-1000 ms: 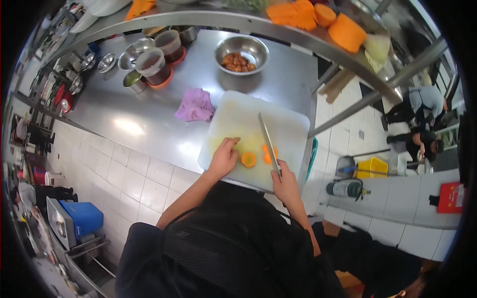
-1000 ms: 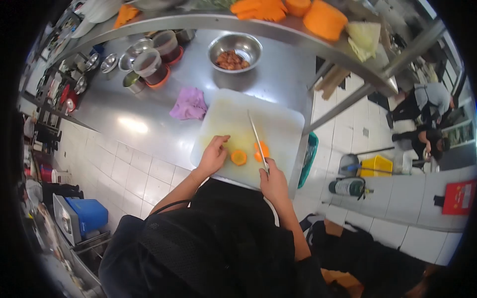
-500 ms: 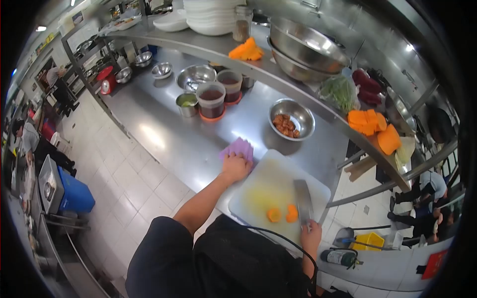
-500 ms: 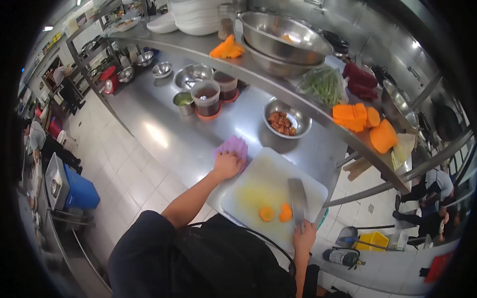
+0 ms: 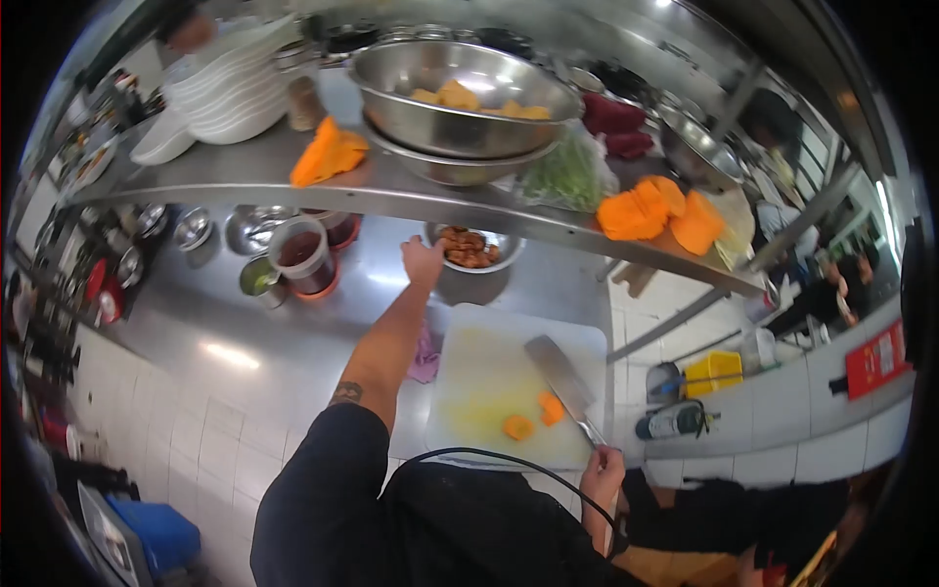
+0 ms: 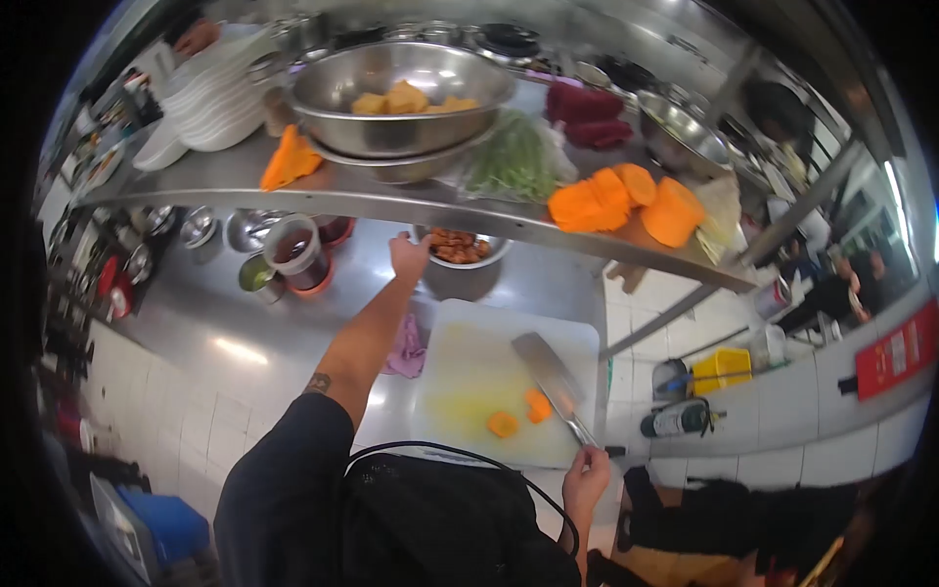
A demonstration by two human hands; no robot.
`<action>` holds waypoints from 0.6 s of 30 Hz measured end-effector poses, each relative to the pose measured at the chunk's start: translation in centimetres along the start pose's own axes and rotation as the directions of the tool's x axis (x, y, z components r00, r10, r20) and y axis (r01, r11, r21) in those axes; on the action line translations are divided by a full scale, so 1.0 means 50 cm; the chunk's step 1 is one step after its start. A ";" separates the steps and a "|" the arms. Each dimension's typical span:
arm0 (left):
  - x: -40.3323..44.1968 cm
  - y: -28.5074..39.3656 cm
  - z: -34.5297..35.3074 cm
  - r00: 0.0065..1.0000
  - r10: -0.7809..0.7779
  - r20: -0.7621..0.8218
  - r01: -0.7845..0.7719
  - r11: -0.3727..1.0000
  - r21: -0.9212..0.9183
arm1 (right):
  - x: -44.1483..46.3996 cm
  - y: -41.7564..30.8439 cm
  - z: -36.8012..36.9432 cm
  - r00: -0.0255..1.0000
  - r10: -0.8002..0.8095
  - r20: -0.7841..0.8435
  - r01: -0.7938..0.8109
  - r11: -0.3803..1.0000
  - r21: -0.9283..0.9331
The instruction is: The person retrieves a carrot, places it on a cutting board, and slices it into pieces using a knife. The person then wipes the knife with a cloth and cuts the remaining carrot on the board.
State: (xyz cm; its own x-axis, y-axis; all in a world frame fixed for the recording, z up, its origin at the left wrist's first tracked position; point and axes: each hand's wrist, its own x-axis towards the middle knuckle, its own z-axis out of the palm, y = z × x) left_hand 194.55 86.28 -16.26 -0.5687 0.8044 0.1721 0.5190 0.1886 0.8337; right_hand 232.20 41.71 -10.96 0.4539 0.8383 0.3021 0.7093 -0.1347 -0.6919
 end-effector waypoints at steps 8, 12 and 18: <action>-0.022 0.058 -0.057 0.986 -0.150 0.079 0.143 0.986 0.090 | -0.180 0.064 -0.015 0.962 0.270 -0.026 -0.271 0.960 -0.070; -0.010 0.043 -0.082 0.956 -0.220 0.196 0.213 0.975 0.055 | -0.185 0.037 0.009 0.992 0.129 -0.005 -0.129 0.991 0.027; -0.047 0.033 -0.139 0.876 -0.225 0.427 0.466 0.626 -0.626 | -0.229 0.058 0.105 0.907 0.215 0.362 -0.258 0.963 0.076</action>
State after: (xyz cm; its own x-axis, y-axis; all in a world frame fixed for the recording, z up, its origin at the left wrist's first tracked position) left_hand 192.29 80.76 -11.65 -0.3425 0.9025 -0.2610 -0.3397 0.1400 0.9300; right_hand 226.22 34.50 -19.86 0.3685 0.9228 -0.1121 0.5249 -0.3061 -0.7942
